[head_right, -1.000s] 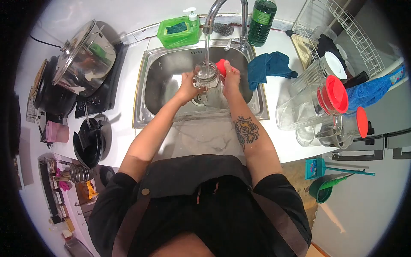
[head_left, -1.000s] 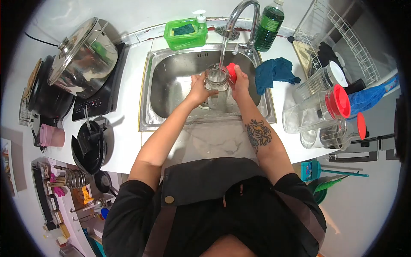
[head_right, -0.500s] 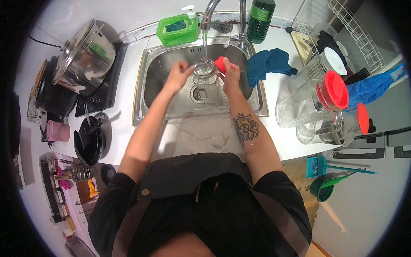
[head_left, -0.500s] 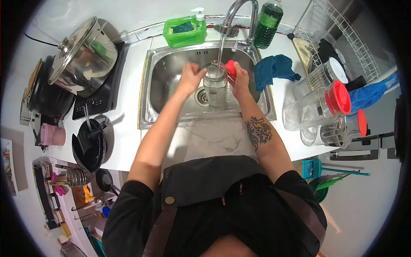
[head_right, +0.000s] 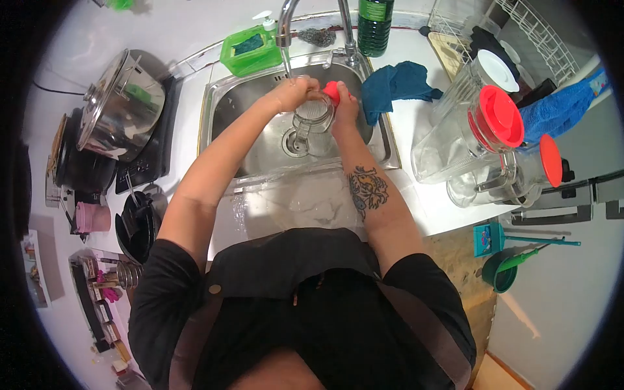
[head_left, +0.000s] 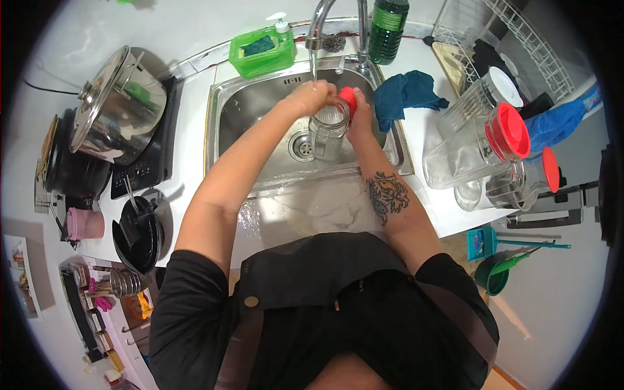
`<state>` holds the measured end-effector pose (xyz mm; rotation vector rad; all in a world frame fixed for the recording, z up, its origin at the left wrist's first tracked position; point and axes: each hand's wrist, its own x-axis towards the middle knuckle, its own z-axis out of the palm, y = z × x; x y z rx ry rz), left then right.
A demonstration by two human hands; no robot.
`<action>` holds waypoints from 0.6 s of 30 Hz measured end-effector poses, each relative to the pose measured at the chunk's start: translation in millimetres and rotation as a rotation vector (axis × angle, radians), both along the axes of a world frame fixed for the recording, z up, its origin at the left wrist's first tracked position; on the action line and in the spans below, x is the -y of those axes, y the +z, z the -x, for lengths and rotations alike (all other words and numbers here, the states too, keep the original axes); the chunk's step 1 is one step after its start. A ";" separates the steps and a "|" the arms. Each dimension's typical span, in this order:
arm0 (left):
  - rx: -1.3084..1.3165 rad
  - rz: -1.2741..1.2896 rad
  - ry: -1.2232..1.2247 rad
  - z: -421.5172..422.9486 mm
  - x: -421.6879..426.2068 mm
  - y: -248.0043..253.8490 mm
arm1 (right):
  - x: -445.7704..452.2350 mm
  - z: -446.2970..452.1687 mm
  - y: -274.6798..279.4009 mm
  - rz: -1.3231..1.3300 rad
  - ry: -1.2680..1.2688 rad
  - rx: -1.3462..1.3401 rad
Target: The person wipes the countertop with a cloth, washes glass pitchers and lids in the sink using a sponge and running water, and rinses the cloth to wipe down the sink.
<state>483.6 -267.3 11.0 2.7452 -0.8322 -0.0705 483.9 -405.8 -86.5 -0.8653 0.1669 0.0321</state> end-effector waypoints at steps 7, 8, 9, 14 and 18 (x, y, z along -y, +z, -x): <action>-0.105 -0.485 0.016 29.4 20.2 31.9 | -11.2 8.6 7.3 -0.083 0.035 -0.115; -0.106 -0.484 0.019 30.9 17.2 31.5 | -13.2 9.5 7.8 -0.061 0.049 -0.096; -0.049 -0.396 0.009 30.0 10.8 26.0 | -14.5 9.7 7.2 -0.058 0.054 -0.094; 0.216 0.093 -0.228 8.8 -20.2 -13.4 | -16.3 5.8 -2.9 0.062 0.058 -0.139; 0.079 0.159 -0.004 7.6 -16.1 -15.5 | -20.5 -0.4 -18.9 0.208 -0.002 -0.193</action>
